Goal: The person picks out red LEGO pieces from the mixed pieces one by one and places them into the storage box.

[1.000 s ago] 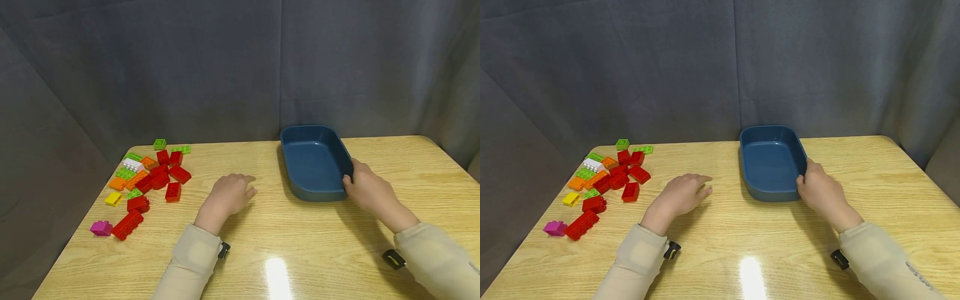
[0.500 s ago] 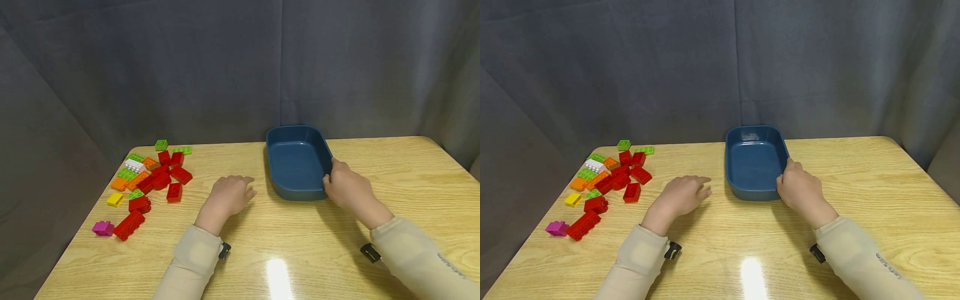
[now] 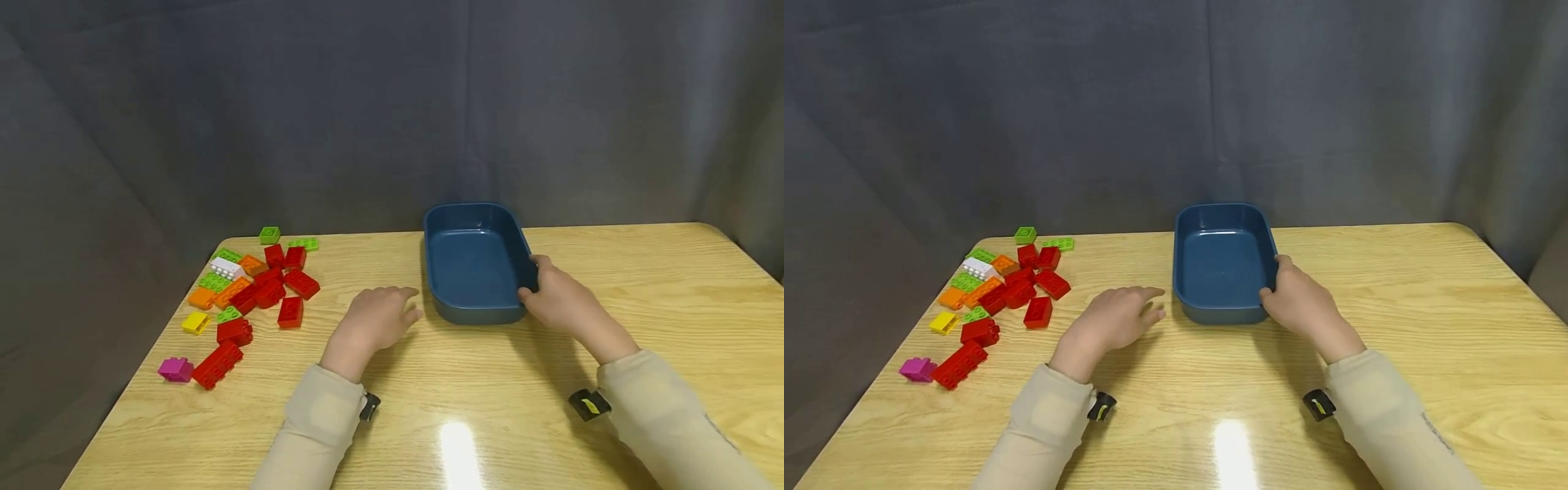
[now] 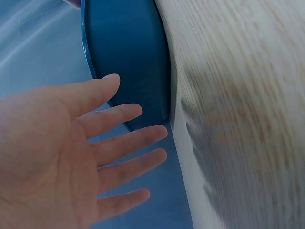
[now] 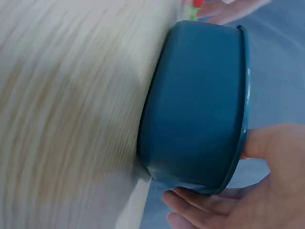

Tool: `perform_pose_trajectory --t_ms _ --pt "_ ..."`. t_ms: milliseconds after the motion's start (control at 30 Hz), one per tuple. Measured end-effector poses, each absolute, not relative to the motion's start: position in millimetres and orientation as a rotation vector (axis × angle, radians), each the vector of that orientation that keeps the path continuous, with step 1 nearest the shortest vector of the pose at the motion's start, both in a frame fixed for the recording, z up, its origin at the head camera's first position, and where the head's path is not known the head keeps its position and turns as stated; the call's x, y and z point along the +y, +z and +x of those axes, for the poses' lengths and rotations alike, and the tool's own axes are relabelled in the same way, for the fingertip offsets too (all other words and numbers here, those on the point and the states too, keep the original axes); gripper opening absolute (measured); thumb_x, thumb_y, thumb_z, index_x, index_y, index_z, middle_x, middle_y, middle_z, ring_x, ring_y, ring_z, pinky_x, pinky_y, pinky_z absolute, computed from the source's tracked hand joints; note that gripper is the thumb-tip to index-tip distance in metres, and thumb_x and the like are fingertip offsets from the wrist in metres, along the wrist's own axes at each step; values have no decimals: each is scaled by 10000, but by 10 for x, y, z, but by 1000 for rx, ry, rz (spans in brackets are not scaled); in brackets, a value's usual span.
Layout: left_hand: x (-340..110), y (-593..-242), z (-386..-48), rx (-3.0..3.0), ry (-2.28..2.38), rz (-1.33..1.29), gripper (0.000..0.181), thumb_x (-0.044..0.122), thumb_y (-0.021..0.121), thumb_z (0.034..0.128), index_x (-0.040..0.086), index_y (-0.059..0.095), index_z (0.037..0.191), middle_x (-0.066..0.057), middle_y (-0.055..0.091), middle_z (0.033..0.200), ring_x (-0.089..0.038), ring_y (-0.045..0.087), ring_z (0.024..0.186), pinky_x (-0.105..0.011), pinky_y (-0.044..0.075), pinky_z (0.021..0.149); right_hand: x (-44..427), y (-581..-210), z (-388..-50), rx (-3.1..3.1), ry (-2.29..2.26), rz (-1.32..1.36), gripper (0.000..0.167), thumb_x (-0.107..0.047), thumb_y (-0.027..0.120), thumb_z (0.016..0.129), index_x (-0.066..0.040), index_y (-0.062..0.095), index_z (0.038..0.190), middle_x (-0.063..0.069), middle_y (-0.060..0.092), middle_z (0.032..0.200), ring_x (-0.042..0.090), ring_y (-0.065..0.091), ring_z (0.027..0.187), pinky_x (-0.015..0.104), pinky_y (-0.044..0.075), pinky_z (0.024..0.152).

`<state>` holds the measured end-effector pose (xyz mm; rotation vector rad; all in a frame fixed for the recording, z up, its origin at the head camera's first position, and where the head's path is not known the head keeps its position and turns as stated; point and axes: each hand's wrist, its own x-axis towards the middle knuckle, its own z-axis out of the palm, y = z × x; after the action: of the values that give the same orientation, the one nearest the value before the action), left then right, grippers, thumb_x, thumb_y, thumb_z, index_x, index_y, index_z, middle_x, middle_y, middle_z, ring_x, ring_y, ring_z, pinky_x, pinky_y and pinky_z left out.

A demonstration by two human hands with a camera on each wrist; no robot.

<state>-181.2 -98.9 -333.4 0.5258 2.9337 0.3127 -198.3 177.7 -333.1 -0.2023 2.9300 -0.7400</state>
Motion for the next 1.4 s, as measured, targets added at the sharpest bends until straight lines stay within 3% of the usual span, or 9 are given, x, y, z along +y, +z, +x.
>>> perform_pose_trajectory --t_ms 233,367,500,767,933,1033,1100,1300,1400 --pt "-952 -3346 -1825 2922 317 529 483 374 543 1020 138 526 1441 -76 554 1419 -302 500 1317 -475 370 1085 1851 -3460 -2048 2669 -1261 -169 773 -75 446 978 144 -93 1487 467 200 1466 577 321 1325 604 353 1033" --pt "-964 -3345 -1824 2917 297 520 488 379 535 1023 142 515 1450 -76 545 1427 -301 494 1322 -471 375 1083 1865 -3523 -2099 2539 -1506 -77 707 -57 423 985 151 -12 1501 454 234 1460 535 401 1291 447 496 898" --pt "-974 -3357 -1835 2925 280 530 482 368 539 1023 136 520 1445 -79 551 1421 -298 503 1315 -467 390 1071 1867 -3542 -2117 2462 -1650 20 640 -100 431 1001 141 125 1510 397 300 1467 420 499 1215 244 510 749" --pt "-998 -3358 -1822 2957 286 526 416 333 589 1001 79 610 1329 -107 652 1271 -315 597 1184 -479 441 1006 1715 -3616 -2066 2272 -1818 27 688 -169 512 980 41 186 1548 272 319 1523 298 497 1243 307 473 963" --pt "-1068 -3346 -1834 2932 297 465 403 325 592 998 92 614 1325 -81 704 1119 -294 641 1069 -474 473 957 1636 -3696 -2023 2095 -1990 -6 716 -182 556 987 28 168 1552 235 312 1523 91 556 1092 216 466 934" --pt "-1127 -3332 -1852 2893 319 406 416 330 582 1002 99 597 1347 -49 709 984 -272 638 1018 -467 476 952 1586 -3741 -2002 1978 -2085 -33 722 -185 556 1001 23 145 1556 221 280 1544 52 544 1102 204 438 970" --pt "-1166 -3314 -1855 2872 333 365 430 335 573 1006 98 585 1365 -46 704 1024 -273 626 1062 -472 464 975 1547 -3771 -1993 1923 -2140 -44 719 -182 557 1004 19 146 1559 213 260 1559 73 519 1158 209 416 1000" --pt "-1285 -3250 -1854 2838 388 270 472 359 537 1020 67 566 1390 -111 583 1379 -328 537 1266 -512 414 1043 1403 -3856 -1972 1833 -2339 16 649 -139 544 1009 1 221 1555 168 270 1577 193 418 1345 241 367 1078" --pt "-1356 -3217 -1855 2835 407 244 440 351 535 1021 62 603 1346 -116 600 1353 -327 556 1233 -505 429 1024 1328 -3907 -1974 1822 -2445 44 599 -126 557 1007 4 298 1531 160 331 1547 234 400 1375 255 360 1091"
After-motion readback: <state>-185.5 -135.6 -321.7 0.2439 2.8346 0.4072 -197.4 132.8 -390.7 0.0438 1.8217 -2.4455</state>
